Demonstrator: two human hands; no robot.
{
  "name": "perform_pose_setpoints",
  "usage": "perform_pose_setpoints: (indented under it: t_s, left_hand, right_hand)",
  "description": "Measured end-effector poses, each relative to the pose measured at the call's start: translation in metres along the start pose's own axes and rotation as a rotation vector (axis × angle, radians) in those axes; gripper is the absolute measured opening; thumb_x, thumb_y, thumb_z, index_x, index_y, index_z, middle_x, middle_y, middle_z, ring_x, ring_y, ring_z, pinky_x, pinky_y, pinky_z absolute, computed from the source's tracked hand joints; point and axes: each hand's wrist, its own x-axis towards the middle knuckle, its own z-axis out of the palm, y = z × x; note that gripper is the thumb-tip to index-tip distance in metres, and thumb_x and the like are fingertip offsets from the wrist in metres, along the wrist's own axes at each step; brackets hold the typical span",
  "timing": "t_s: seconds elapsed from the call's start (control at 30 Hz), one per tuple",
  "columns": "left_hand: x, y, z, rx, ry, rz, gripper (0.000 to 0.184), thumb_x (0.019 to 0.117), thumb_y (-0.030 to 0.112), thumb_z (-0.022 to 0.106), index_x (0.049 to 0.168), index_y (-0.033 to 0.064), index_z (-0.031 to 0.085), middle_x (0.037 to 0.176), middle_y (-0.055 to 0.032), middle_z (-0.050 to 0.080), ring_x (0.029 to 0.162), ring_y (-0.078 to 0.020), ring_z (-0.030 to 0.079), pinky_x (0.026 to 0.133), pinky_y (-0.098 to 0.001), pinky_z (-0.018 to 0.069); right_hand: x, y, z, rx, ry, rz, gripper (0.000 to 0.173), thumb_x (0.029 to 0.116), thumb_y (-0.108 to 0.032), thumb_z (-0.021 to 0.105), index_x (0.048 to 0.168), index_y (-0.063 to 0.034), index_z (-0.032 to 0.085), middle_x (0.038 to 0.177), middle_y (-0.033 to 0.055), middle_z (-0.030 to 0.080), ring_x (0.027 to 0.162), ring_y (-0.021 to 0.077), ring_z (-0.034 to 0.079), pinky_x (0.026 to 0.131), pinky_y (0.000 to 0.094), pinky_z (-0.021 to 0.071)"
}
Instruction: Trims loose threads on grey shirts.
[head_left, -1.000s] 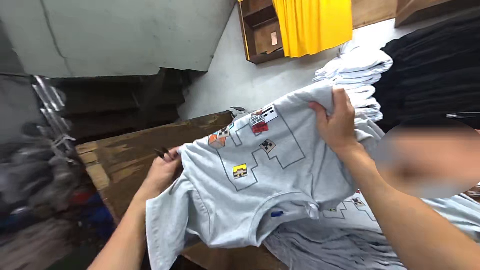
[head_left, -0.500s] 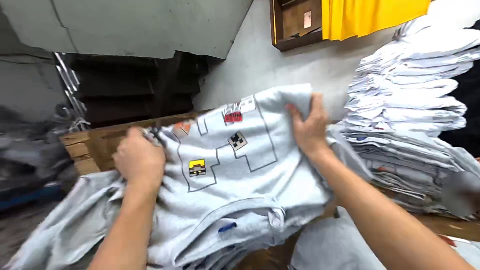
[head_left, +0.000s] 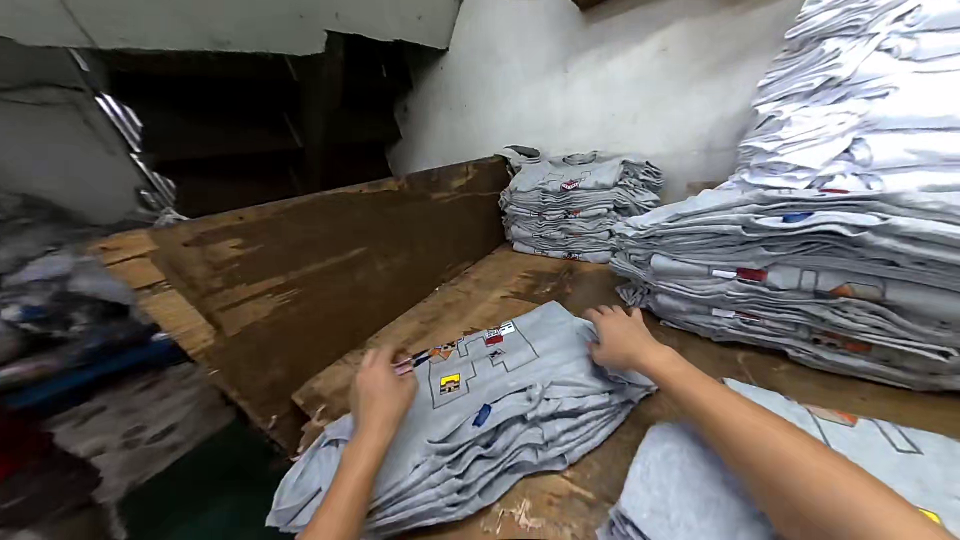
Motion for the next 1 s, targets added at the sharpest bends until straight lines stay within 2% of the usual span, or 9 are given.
perform_pose_setpoints:
  t_s: [0.17,0.27,0.47,0.57,0.63,0.7,0.77,0.87,1.0]
  left_hand:
    - [-0.056,0.115,0.008,-0.360,-0.368,0.228,0.054,0.0828,0.027,0.084,0.125,0.0029,0.060,0.110,-0.0113,0.071,0.086,-0.0233,0.070,0.078,-0.0456,0.0593]
    - [-0.075,0.142,0.032,-0.181,-0.505,0.140,0.062,0.0792,0.017,0.079,0.135,0.0056,0.056,0.112,-0.0129,0.071,0.101,-0.0314,0.070,0.087,-0.0536,0.0571]
    - [-0.093,0.165,0.035,-0.196,-0.586,-0.180,0.028,0.1029,0.023,0.058,0.118,0.0036,0.070,0.108,-0.0165,0.072,0.103,-0.0313,0.069,0.093,-0.0522,0.0535]
    - [-0.097,0.164,0.051,-0.878,-0.457,-0.423,0.023,0.1050,0.016,0.057,0.118,-0.0023,0.063,0.074,-0.0039,0.053,0.055,-0.0111,0.045,0.052,-0.0278,0.0412]
    - [-0.105,0.160,0.055,-1.048,-0.482,-0.513,0.017,0.1029,0.011,0.059,0.116,0.0021,0.053,0.063,0.0010,0.043,0.045,-0.0068,0.037,0.042,-0.0234,0.0343]
    - [-0.118,0.148,0.050,-0.771,-0.495,-0.384,0.039,0.1000,0.017,0.064,0.135,0.0002,0.057,0.097,-0.0126,0.066,0.075,-0.0181,0.062,0.069,-0.0362,0.0537]
    - [-0.135,0.146,0.041,-0.608,-0.415,-0.263,0.050,0.1006,0.017,0.064,0.146,-0.0009,0.051,0.118,-0.0199,0.071,0.103,-0.0282,0.071,0.095,-0.0485,0.0561]
    - [-0.159,0.158,0.026,-0.537,-0.173,-0.053,0.048,0.0945,0.005,0.065,0.141,-0.0022,0.054,0.113,-0.0181,0.072,0.095,-0.0275,0.072,0.084,-0.0487,0.0589]
    - [-0.192,0.200,0.001,-0.621,-0.142,0.195,0.020,0.0898,0.013,0.066,0.107,0.0088,0.075,0.092,-0.0036,0.073,0.076,-0.0092,0.065,0.068,-0.0326,0.0548]
  right_hand:
    - [-0.022,0.008,-0.008,-0.174,-0.196,-0.248,0.082,0.0722,-0.020,0.090,0.147,-0.0204,0.054,0.150,0.0184,0.050,0.137,0.0448,0.047,0.108,0.0704,0.0361]
    - [-0.025,0.025,0.004,-0.208,-0.189,-0.210,0.056,0.0823,0.000,0.076,0.135,-0.0134,0.065,0.129,0.0227,0.064,0.118,0.0450,0.062,0.097,0.0659,0.0491]
    - [-0.029,0.071,0.006,0.088,0.095,0.108,0.029,0.0927,0.001,0.065,0.119,-0.0059,0.074,0.126,0.0207,0.068,0.119,0.0414,0.065,0.100,0.0622,0.0510]
    - [-0.035,0.078,0.011,0.110,0.110,0.218,0.031,0.0990,-0.020,0.065,0.125,-0.0030,0.070,0.132,0.0266,0.064,0.123,0.0480,0.060,0.102,0.0681,0.0455]
    - [-0.044,0.084,0.003,0.164,0.163,0.214,0.042,0.0960,-0.024,0.071,0.130,-0.0002,0.066,0.139,0.0310,0.056,0.128,0.0505,0.054,0.106,0.0683,0.0416]
    - [-0.063,0.082,-0.018,0.158,0.169,0.137,0.045,0.0949,-0.024,0.073,0.133,-0.0022,0.065,0.141,0.0297,0.055,0.128,0.0487,0.055,0.106,0.0664,0.0438]
    - [-0.100,0.081,-0.046,0.051,0.039,0.033,0.042,0.0968,-0.028,0.071,0.134,-0.0078,0.066,0.136,0.0241,0.061,0.127,0.0429,0.058,0.109,0.0659,0.0407]
    - [-0.191,0.076,-0.087,-0.027,-0.132,-0.042,0.040,0.0991,-0.038,0.068,0.130,-0.0121,0.070,0.127,0.0151,0.068,0.121,0.0347,0.063,0.105,0.0626,0.0443]
    - [-0.334,0.070,-0.092,0.145,0.033,-0.190,0.058,0.0880,-0.053,0.076,0.132,-0.0168,0.067,0.130,0.0074,0.067,0.118,0.0246,0.065,0.100,0.0526,0.0536]
